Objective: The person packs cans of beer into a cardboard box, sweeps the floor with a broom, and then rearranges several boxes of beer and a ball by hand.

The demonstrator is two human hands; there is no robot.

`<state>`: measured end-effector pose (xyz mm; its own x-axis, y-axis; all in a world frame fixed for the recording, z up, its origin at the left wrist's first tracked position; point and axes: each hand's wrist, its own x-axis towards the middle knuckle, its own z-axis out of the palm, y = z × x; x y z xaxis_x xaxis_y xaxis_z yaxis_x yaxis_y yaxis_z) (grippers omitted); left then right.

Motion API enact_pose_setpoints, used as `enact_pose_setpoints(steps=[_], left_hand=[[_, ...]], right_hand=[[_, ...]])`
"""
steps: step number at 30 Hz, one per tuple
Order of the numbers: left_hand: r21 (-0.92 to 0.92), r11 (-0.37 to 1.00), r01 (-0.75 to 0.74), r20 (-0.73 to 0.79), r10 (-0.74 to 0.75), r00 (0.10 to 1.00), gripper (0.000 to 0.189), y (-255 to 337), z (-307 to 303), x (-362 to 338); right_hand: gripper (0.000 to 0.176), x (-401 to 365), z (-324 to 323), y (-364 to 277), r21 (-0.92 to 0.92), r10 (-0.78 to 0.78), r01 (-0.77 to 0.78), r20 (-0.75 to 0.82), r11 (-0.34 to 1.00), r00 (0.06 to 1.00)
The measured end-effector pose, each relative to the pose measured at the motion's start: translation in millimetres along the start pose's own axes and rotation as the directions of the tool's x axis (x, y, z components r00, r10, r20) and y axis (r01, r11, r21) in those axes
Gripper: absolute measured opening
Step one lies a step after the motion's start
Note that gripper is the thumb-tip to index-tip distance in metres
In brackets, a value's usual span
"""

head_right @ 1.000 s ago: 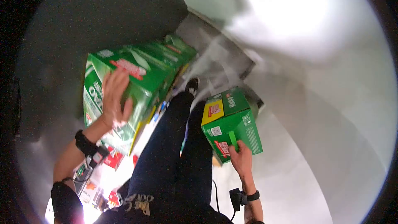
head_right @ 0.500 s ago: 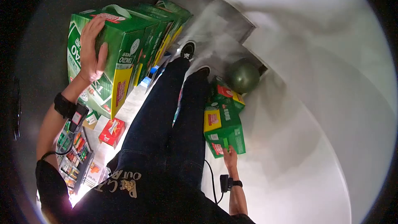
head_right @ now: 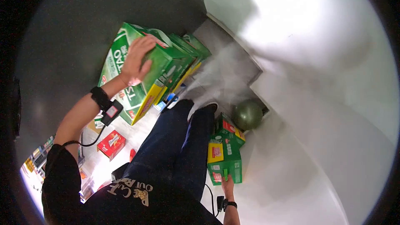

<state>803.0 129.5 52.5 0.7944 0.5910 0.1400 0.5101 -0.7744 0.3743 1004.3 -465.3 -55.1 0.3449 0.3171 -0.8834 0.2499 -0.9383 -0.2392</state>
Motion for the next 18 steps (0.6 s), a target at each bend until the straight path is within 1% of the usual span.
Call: enact_pose_setpoints(steps=[1, 2, 4, 5, 7, 8, 9, 10, 12, 13, 14, 15, 17, 18], left_hand=[[-0.011, 1.0, 0.001, 0.022, -0.001, 1.0, 0.049, -0.4, -0.3, -0.3], [0.005, 1.0, 0.008, 0.01, -0.008, 1.0, 0.049, 0.2, -0.9, -0.5], [-0.001, 0.999, 0.04, 0.051, -0.04, 0.998, 0.049, 1.9, -1.5, -0.5], [0.019, 0.999, 0.047, 0.041, -0.048, 0.998, 0.049, 2.1, -0.7, -1.8], [-0.029, 0.999, 0.025, 0.023, -0.025, 0.999, 0.049, 1.7, -2.1, -1.5], [-0.008, 1.0, 0.023, 0.004, -0.023, 1.0, 0.049, 1.5, -5.1, -1.7], [0.014, 1.0, 0.023, 0.024, -0.023, 0.999, 0.047, 3.5, -7.0, -1.6], [0.029, 0.999, 0.017, 0.04, -0.018, 0.999, 0.045, 4.9, -6.3, -1.9], [0.054, 0.998, -0.015, -0.008, 0.016, 1.0, 0.043, 2.2, -1.4, -3.5], [0.106, 0.994, -0.027, -0.005, 0.028, 1.0, 0.043, 2.4, -0.2, -4.4], [0.157, 0.987, -0.039, 0.002, 0.039, 0.999, 0.043, 3.0, 1.3, -6.6], [0.203, 0.978, -0.053, -0.056, 0.066, 0.996, 0.044, 6.3, 4.3, -8.6], [0.207, 0.977, 0.046, -0.08, -0.03, 0.996, 0.044, 40.8, 4.1, -19.7], [0.113, 0.992, -0.063, 0.004, 0.063, 0.998, 0.044, 57.7, 8.2, -34.1]], right_hand=[[0.036, 1.5, -2.0, -0.5, -0.013, -0.038, 0.038, -0.013, 0.999, 0.999], [0.036, 2.3, -4.7, -1.6, -0.018, -0.059, 0.058, -0.012, 0.998, 0.998], [0.036, 5.2, -9.7, -5.8, -0.029, -0.091, 0.091, 0.02, 0.995, 0.996], [0.035, 3.5, -11.9, -10.5, -0.13, -0.054, 0.052, -0.014, 0.99, 0.998], [0.034, 3.1, -19.3, -20.0, -0.162, -0.092, 0.088, -0.023, 0.983, 0.995], [0.033, 1.6, -25.2, -29.6, -0.192, -0.104, 0.094, -0.042, 0.977, 0.994], [0.03, -1.3, -30.9, -38.6, -0.122, -0.12, 0.11, -0.082, 0.986, 0.989], [0.03, 1.0, -34.9, -45.8, -0.122, -0.139, 0.126, -0.104, 0.985, 0.985], [0.029, 3.7, -42.3, -55.2, -0.001, -0.197, 0.197, -0.077, 0.98, 0.977], [0.029, 2.1, -46.3, -63.2, 0.001, -0.209, 0.21, -0.105, 0.978, 0.972], [0.028, -0.2, -50.3, -77.7, 0.051, -0.291, 0.299, -0.124, 0.953, 0.949], [0.027, -2.7, -52.0, -93.9, 0.101, -0.371, 0.387, -0.149, 0.916, 0.917], [0.026, -9.8, -54.4, -116.2, 0.124, -0.381, 0.405, -0.178, 0.906, 0.907], [0.026, -14.3, -55.8, -123.7, 0.138, -0.394, 0.419, -0.178, 0.897, 0.902]])
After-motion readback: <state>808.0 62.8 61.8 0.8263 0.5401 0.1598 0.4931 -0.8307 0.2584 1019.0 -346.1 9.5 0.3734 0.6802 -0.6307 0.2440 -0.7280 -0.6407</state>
